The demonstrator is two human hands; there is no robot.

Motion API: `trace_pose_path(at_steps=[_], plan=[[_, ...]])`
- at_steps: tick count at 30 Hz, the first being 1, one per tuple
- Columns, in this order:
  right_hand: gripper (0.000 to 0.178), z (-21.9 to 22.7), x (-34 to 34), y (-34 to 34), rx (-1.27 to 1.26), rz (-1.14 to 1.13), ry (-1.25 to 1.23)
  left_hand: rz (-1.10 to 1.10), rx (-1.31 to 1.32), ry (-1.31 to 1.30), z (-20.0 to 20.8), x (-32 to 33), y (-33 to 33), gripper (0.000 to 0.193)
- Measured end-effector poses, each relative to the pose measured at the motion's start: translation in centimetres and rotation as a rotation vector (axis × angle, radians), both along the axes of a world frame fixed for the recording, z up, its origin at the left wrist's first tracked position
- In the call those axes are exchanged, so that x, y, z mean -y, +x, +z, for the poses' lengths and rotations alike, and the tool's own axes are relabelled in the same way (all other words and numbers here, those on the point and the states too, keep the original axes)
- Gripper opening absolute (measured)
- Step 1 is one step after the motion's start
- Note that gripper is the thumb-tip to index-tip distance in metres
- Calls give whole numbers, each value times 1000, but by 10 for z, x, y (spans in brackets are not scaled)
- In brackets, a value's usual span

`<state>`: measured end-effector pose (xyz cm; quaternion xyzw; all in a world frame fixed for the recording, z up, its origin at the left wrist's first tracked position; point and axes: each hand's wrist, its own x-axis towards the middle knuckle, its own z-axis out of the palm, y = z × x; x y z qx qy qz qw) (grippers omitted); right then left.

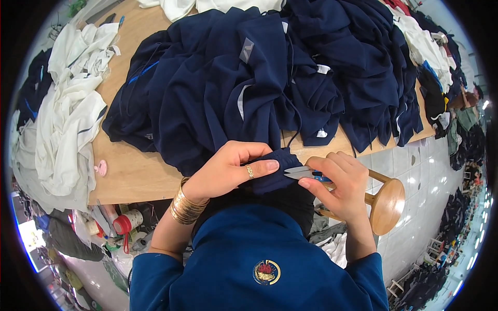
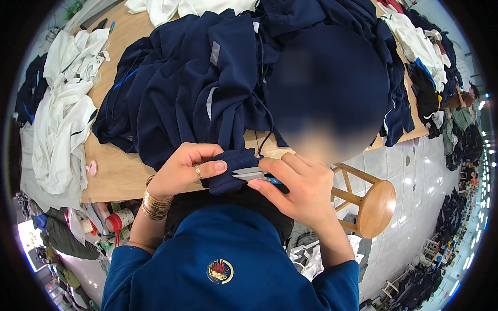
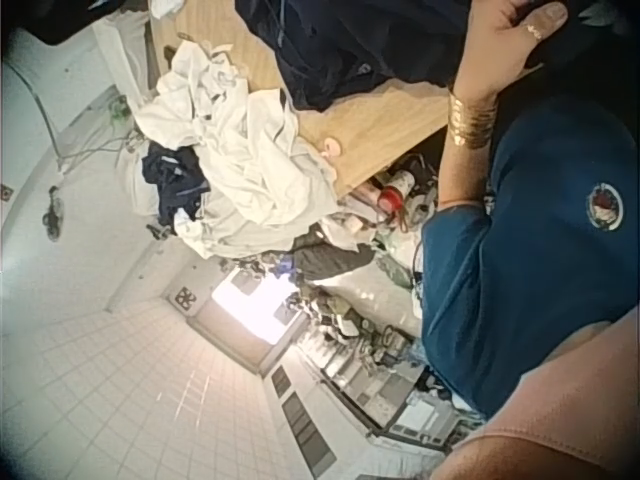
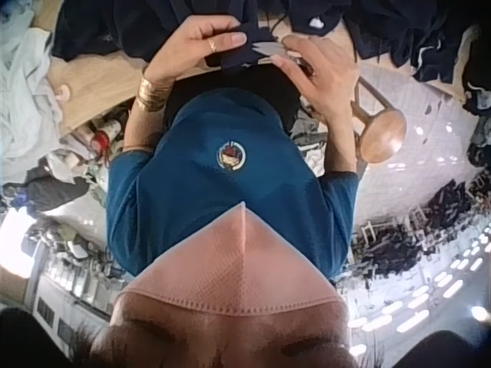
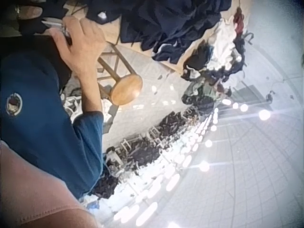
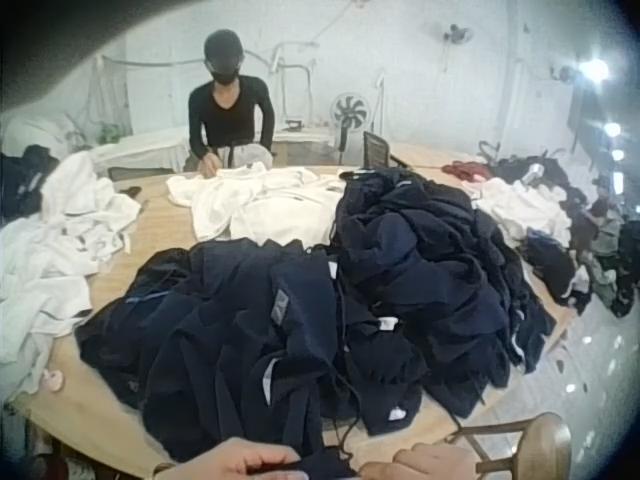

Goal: Trimming loose threads from dark blue garments using thread snips in a factory setting.

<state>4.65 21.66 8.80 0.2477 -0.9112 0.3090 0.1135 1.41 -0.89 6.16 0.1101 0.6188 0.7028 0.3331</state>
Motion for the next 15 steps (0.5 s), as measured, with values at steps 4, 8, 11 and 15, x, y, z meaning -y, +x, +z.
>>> trace_pose_path(at_steps=[4,8,11,15], plan=[[27,1,1,-4,-3,53,14,-42,-31,34,1,1,-3,24],[27,1,2,-6,12,72,27,-62,-27,23,-1,2,-4,24],[26,1,2,-7,5,82,26,-62,-21,39,-5,2,-4,24],[25,0,2,-7,-7,84,25,-56,-10,31,-1,0,-4,24]])
